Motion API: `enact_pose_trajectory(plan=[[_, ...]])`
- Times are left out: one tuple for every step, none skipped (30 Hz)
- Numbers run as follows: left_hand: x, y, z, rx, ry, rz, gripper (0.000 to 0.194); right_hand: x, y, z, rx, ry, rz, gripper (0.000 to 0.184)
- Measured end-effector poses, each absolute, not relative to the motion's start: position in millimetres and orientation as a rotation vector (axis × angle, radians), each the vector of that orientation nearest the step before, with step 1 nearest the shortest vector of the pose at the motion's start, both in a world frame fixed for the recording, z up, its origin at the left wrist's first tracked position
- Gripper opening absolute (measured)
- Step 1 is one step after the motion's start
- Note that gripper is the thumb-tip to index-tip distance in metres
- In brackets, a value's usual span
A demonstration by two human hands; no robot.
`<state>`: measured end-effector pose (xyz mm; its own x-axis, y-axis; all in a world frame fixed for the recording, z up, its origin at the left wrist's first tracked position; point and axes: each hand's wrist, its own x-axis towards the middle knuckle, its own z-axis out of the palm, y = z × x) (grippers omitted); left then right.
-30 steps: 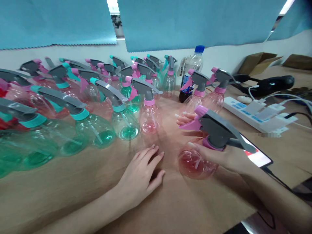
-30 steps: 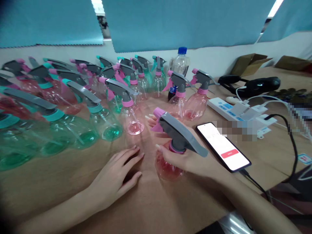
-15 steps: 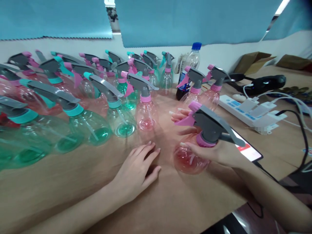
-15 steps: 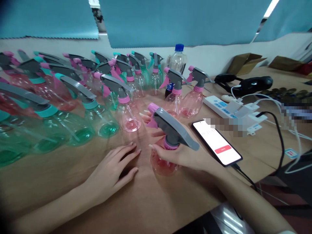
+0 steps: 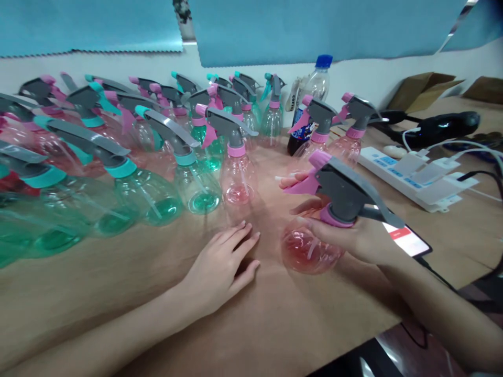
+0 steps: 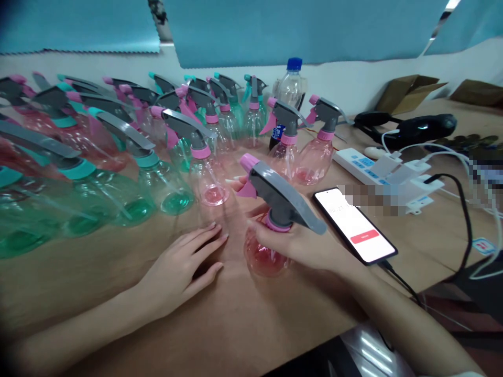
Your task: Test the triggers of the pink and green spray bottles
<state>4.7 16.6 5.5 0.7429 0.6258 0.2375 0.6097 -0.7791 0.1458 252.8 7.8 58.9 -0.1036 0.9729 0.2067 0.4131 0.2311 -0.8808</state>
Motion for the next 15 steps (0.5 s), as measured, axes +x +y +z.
enact_pose_trajectory(plan=[[4.9,16.7,5.4,2.876,1.022,0.428,0.041,253.0,7.7,58.5,-1.313,-1.654,0.839,0.013],[5.2,16.9,5.3,2.874,1.024,0.432,0.041,253.2,7.6,58.1,-1.312,-1.645,0.850,0.012],[5.5,17.0,5.3,2.871,1.025,0.434,0.041,253.3,7.4,57.7,-1.312,-1.637,0.865,0.012],[5.9,17.1,5.4,2.866,1.029,0.431,0.041,253.3,7.1,57.4,-1.314,-1.631,0.876,0.013],[6.3,17.1,5.6,2.860,1.031,0.426,0.041,253.3,6.9,57.2,-1.321,-1.626,0.878,0.014],[6.6,17.1,5.8,2.853,1.032,0.419,0.041,253.2,6.8,57.3,-1.328,-1.625,0.871,0.016],[6.8,16.9,6.0,2.848,1.031,0.413,0.042,253.2,6.7,57.7,-1.335,-1.630,0.862,0.017],[6.8,16.7,6.1,2.844,1.029,0.408,0.042,253.2,6.8,58.3,-1.340,-1.640,0.855,0.017],[6.7,16.5,6.1,2.843,1.026,0.406,0.042,253.3,7.0,59.0,-1.342,-1.653,0.854,0.016],[6.6,16.3,6.1,2.845,1.024,0.409,0.042,253.6,7.1,59.8,-1.342,-1.666,0.857,0.014],[6.3,16.0,5.9,2.849,1.023,0.412,0.042,253.9,7.3,60.6,-1.339,-1.678,0.866,0.013],[6.0,15.9,5.7,2.852,1.025,0.413,0.042,254.2,7.4,61.2,-1.336,-1.688,0.875,0.012],[5.7,15.7,5.5,2.854,1.025,0.411,0.042,254.6,7.4,61.6,-1.334,-1.694,0.881,0.012],[5.4,15.7,5.4,2.855,1.024,0.410,0.042,254.9,7.2,61.8,-1.332,-1.695,0.884,0.012],[5.2,15.6,5.3,2.853,1.023,0.407,0.042,255.0,7.0,61.7,-1.329,-1.699,0.883,0.012]])
